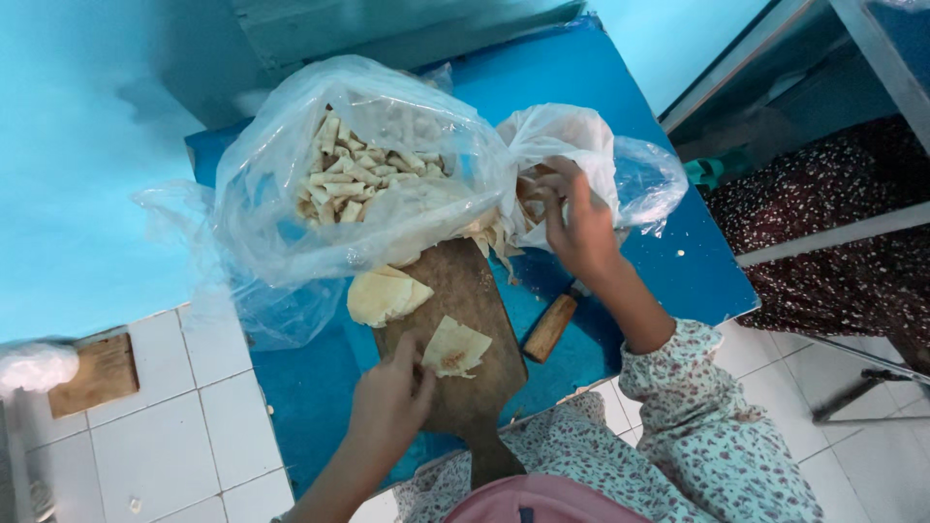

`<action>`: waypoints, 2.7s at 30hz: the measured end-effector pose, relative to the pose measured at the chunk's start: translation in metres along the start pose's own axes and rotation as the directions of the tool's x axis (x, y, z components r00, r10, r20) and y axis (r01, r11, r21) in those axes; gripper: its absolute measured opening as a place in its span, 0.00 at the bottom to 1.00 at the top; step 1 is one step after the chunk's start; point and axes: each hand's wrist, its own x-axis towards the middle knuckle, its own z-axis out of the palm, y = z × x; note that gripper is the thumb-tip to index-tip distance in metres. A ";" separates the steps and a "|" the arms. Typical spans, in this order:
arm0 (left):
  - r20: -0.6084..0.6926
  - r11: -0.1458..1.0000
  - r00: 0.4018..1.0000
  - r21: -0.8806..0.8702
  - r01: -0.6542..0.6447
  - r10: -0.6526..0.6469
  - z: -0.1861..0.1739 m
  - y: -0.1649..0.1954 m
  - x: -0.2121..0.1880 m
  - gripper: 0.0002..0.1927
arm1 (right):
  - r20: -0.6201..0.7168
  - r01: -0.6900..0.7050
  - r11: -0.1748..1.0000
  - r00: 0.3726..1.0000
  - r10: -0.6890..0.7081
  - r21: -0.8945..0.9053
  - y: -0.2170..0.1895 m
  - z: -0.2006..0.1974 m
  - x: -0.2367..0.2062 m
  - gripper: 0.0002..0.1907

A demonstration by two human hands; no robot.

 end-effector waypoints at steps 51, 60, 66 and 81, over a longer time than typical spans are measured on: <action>-0.045 0.985 0.996 -0.147 -0.085 0.079 -0.003 -0.006 0.000 0.22 | -0.367 0.010 0.978 0.928 0.069 0.207 -0.042 -0.041 -0.079 0.25; -0.127 0.958 0.954 -0.065 -0.280 0.271 0.002 -0.010 0.001 0.18 | 0.228 -0.148 0.989 0.963 0.145 -0.004 -0.112 -0.012 -0.082 0.24; -0.150 0.937 0.933 -0.071 -0.341 0.328 0.009 -0.014 0.004 0.20 | 0.319 -0.243 0.968 0.924 0.212 0.058 -0.133 0.018 -0.110 0.26; -0.158 0.902 0.890 0.017 -0.430 0.427 0.008 -0.015 0.004 0.09 | 0.309 -0.474 0.831 0.869 0.387 0.292 -0.131 0.041 -0.127 0.39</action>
